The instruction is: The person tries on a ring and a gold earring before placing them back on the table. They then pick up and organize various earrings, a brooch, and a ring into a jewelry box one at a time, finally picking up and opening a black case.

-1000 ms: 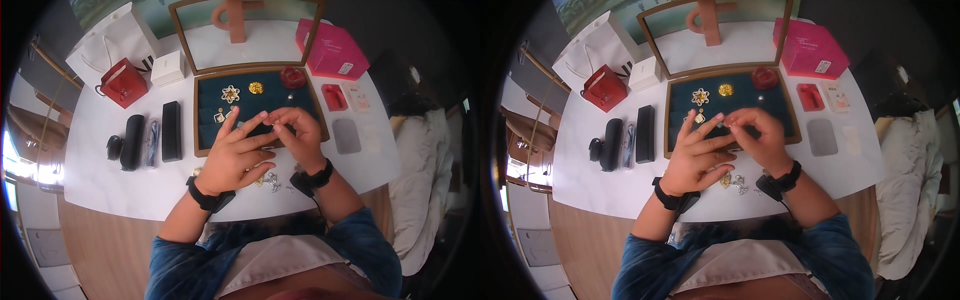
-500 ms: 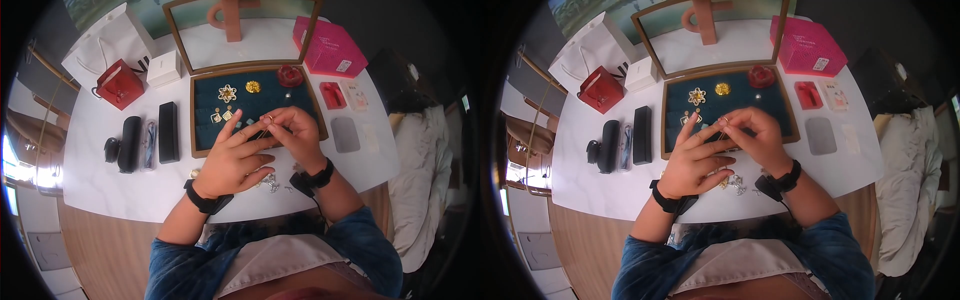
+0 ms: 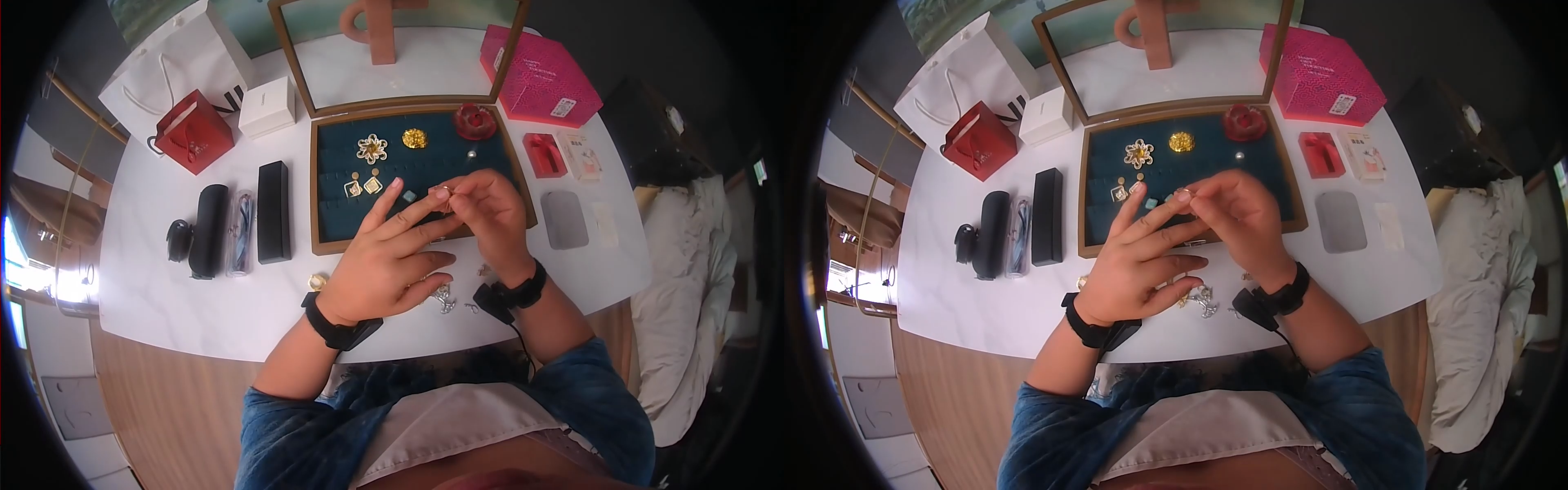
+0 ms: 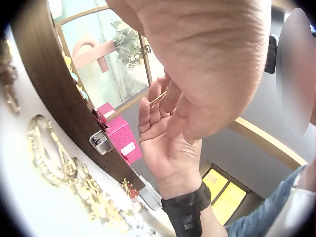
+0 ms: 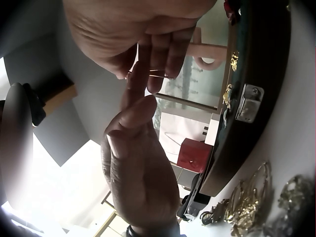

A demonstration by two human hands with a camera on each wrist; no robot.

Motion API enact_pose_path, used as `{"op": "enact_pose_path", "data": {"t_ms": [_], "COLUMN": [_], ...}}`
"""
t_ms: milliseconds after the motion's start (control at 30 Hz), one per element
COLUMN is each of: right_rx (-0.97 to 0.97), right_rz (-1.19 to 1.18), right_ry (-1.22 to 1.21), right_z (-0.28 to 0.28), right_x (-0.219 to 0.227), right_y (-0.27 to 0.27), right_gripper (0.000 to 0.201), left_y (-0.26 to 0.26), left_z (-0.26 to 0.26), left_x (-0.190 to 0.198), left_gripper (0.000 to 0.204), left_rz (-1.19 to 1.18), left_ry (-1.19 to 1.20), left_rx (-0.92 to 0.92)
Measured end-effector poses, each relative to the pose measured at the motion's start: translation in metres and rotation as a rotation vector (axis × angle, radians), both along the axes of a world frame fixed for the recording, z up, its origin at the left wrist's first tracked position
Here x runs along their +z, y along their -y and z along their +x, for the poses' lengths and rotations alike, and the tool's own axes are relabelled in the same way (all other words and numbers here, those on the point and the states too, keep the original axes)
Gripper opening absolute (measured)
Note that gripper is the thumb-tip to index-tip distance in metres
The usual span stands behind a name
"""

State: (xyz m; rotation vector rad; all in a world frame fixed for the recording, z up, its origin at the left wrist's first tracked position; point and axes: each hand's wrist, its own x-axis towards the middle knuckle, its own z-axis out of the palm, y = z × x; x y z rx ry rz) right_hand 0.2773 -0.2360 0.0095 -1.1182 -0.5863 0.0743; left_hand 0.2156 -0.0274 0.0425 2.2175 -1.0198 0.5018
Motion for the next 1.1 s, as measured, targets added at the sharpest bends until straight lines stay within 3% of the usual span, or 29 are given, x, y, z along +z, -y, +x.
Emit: {"op": "enact_pose_path", "data": {"t_ms": [433,767,1100], "right_rx": [0.022,0.124,0.206], "right_rz": [-0.096,-0.112,-0.160], "right_ry": [-0.136,-0.210,-0.230], "right_z": [0.0032,-0.0014,-0.0026], "right_x": [-0.0029,-0.0013,0.0020], "right_y": [0.0032,0.0006,0.0002], "right_gripper": [0.009,0.036,0.038], "left_y": [0.0006,0.0019,0.0033], "left_z": [-0.0003,-0.0014,-0.0022], "left_x": [-0.0023,-0.0064,-0.0063], "left_gripper": [0.017,0.015,0.014], "left_rz": [-0.005,-0.004,0.008], "left_ry": [-0.027,-0.031,-0.033], "left_rx": [-0.006,-0.026,-0.039]}}
